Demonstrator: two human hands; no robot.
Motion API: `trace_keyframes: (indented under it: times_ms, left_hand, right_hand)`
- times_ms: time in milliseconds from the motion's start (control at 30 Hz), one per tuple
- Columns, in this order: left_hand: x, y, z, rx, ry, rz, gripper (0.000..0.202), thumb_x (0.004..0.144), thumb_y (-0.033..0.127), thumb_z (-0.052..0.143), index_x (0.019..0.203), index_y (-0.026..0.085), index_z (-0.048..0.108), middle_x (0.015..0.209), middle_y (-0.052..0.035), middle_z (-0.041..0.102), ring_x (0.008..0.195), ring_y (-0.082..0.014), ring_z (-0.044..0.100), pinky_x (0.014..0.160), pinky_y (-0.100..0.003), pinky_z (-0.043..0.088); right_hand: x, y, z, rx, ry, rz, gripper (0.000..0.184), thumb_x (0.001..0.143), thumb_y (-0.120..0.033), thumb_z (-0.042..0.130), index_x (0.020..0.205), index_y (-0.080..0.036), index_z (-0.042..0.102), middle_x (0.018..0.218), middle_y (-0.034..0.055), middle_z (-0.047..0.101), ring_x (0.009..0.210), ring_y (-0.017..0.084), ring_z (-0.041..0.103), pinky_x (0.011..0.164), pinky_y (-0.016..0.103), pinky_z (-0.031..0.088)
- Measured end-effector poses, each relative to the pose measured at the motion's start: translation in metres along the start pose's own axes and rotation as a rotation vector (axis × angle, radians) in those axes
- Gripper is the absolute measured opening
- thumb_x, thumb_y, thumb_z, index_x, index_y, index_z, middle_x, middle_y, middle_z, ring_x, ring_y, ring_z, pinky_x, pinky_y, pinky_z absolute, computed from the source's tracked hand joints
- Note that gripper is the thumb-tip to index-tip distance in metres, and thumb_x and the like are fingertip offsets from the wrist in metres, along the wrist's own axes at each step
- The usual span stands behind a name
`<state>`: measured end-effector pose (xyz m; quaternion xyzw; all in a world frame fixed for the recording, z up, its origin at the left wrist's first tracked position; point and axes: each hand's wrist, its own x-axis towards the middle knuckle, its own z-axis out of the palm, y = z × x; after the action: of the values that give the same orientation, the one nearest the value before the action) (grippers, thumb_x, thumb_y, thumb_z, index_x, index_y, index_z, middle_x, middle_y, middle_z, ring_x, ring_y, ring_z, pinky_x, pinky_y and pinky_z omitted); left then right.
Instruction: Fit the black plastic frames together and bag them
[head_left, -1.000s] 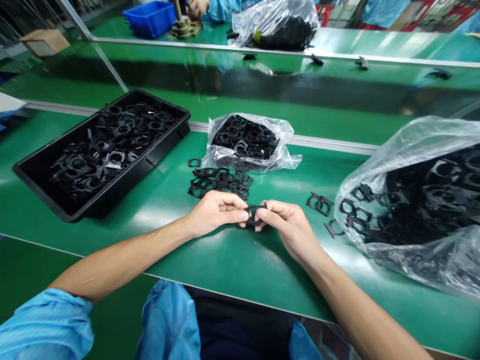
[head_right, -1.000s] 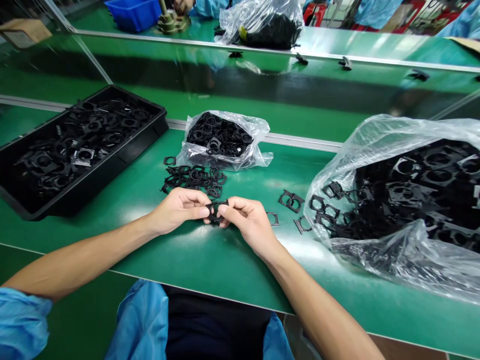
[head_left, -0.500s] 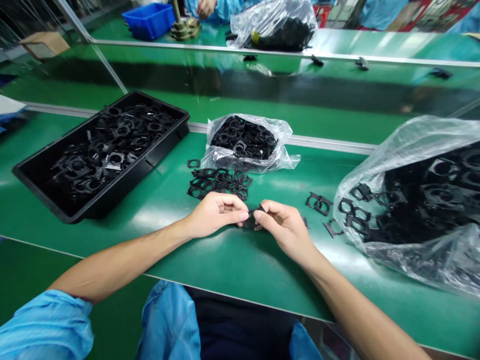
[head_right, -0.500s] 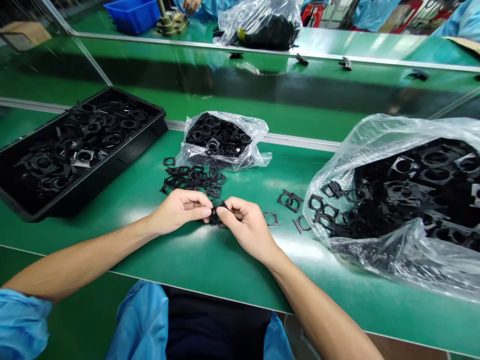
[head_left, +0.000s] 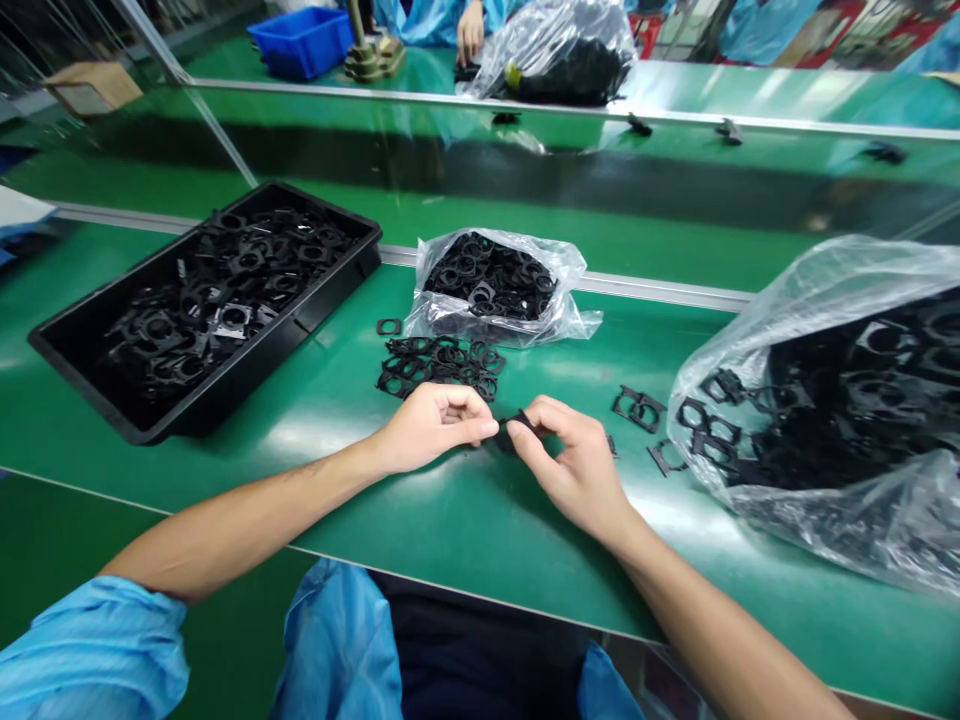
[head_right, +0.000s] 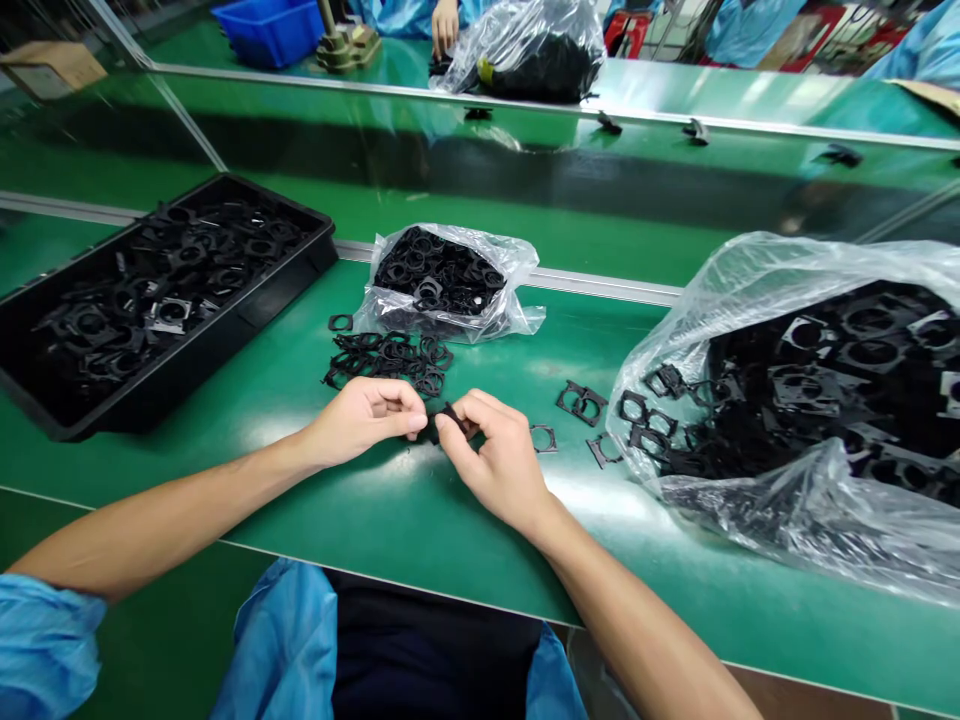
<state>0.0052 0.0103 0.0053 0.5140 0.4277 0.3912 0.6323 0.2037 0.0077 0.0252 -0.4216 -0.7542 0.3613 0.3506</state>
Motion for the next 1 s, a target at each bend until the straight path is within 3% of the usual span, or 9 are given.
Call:
trace_keyframes:
  times_ms: [167, 300, 400, 567, 700, 867, 1000]
  left_hand:
    - [-0.0028, -0.0024, 0.002, -0.018, -0.025, 0.064, 0.034, 0.075, 0.039, 0.085, 0.093, 0.013, 0.074, 0.078, -0.0031, 0.07, 0.07, -0.0114, 0.063, 0.068, -0.023, 0.053]
    - [-0.0018, -0.0028, 0.0008, -0.048, 0.002, 0.041, 0.032, 0.076, 0.039, 0.084, 0.088, 0.012, 0.072, 0.077, -0.0036, 0.071, 0.066, -0.0119, 0.065, 0.066, -0.024, 0.055]
    - [-0.0007, -0.0037, -0.0002, -0.103, 0.035, 0.034, 0.033, 0.076, 0.04, 0.084, 0.087, 0.012, 0.069, 0.081, -0.0043, 0.073, 0.069, -0.0136, 0.069, 0.071, -0.026, 0.058]
    - [-0.0018, -0.0041, 0.0013, -0.072, 0.072, 0.071, 0.033, 0.074, 0.037, 0.086, 0.09, 0.014, 0.068, 0.08, -0.002, 0.069, 0.073, -0.0104, 0.065, 0.07, -0.02, 0.054]
    - [-0.003, -0.0027, 0.0021, -0.012, 0.03, 0.069, 0.033, 0.075, 0.04, 0.085, 0.089, 0.013, 0.07, 0.077, -0.0023, 0.068, 0.068, -0.01, 0.062, 0.065, -0.02, 0.052]
    - [-0.001, -0.0044, 0.0003, -0.069, 0.039, 0.066, 0.037, 0.076, 0.045, 0.084, 0.086, 0.013, 0.067, 0.075, -0.0022, 0.07, 0.067, -0.0123, 0.067, 0.067, -0.024, 0.056]
    - [0.0002, -0.006, -0.0005, -0.102, 0.054, 0.079, 0.041, 0.077, 0.048, 0.083, 0.087, 0.014, 0.064, 0.076, -0.0022, 0.07, 0.067, -0.0131, 0.069, 0.069, -0.025, 0.057]
  right_hand:
    - [0.0006, 0.0012, 0.0001, 0.062, -0.082, 0.062, 0.035, 0.094, -0.03, 0.059, 0.063, -0.022, 0.045, 0.062, -0.0024, 0.045, 0.061, 0.014, 0.042, 0.061, 0.028, 0.036]
    - [0.0021, 0.0012, 0.002, 0.235, -0.132, 0.157, 0.031, 0.09, -0.043, 0.069, 0.073, -0.02, 0.06, 0.072, 0.0003, 0.058, 0.065, 0.014, 0.053, 0.062, 0.027, 0.045]
    - [0.0022, 0.0029, 0.0035, 0.289, -0.127, 0.176, 0.026, 0.086, -0.045, 0.075, 0.085, -0.019, 0.068, 0.084, 0.0036, 0.065, 0.071, 0.016, 0.061, 0.067, 0.028, 0.051]
    - [0.0014, 0.0072, 0.0018, 0.149, -0.066, 0.137, 0.032, 0.095, -0.04, 0.064, 0.071, -0.02, 0.059, 0.07, 0.0008, 0.057, 0.068, 0.015, 0.054, 0.065, 0.028, 0.045]
    - [0.0018, 0.0062, 0.0007, 0.079, -0.091, 0.106, 0.039, 0.097, -0.041, 0.06, 0.065, -0.02, 0.051, 0.063, -0.0011, 0.051, 0.064, 0.014, 0.047, 0.063, 0.027, 0.04]
    - [0.0019, 0.0041, 0.0026, 0.231, -0.103, 0.168, 0.032, 0.09, -0.047, 0.069, 0.074, -0.021, 0.059, 0.075, 0.002, 0.061, 0.069, 0.016, 0.056, 0.065, 0.028, 0.048]
    - [0.0013, 0.0058, 0.0034, 0.283, -0.033, 0.18, 0.021, 0.087, -0.04, 0.072, 0.084, -0.021, 0.065, 0.086, 0.0043, 0.067, 0.074, 0.017, 0.063, 0.069, 0.029, 0.052]
